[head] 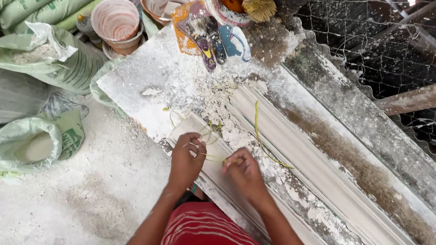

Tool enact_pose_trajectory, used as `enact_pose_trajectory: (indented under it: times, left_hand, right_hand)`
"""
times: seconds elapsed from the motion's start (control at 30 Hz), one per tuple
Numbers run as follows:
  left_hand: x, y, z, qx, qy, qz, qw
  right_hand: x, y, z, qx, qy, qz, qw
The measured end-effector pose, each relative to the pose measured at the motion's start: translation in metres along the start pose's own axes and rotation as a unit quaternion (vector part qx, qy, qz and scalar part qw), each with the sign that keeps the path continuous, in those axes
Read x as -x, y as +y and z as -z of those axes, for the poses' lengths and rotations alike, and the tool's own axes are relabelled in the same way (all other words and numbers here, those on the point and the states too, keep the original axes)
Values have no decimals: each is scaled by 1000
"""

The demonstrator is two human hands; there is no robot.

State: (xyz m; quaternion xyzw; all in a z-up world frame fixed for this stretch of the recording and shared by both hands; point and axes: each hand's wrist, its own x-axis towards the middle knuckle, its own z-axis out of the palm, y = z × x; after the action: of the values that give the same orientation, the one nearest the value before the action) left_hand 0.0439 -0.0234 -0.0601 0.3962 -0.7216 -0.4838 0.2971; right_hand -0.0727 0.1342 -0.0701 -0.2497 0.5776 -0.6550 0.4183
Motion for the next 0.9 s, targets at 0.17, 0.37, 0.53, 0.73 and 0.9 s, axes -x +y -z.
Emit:
enact_pose_trajectory:
  times: [0.17,0.37,0.53,0.73,0.9]
  left_hand:
    - [11,15,32,29,-280,17,959]
    - [16,9,28,462,-345,148,804]
    - [5,13,11,250,-315,149,903]
    - [-30,-53,-31,-116,-8,39,992]
    - [-32,-42,-32,-198,-17,-36,979]
  right_hand:
    - [-12,-3,21,-2,50,-72,996]
    - [-15,9,18,-144,42,-96,984]
    - [-18,10,11,-130,52,-60,988]
    - [-9,9,-25,62,-48,52,996]
    - [-38,28,1,48,23,-25,998]
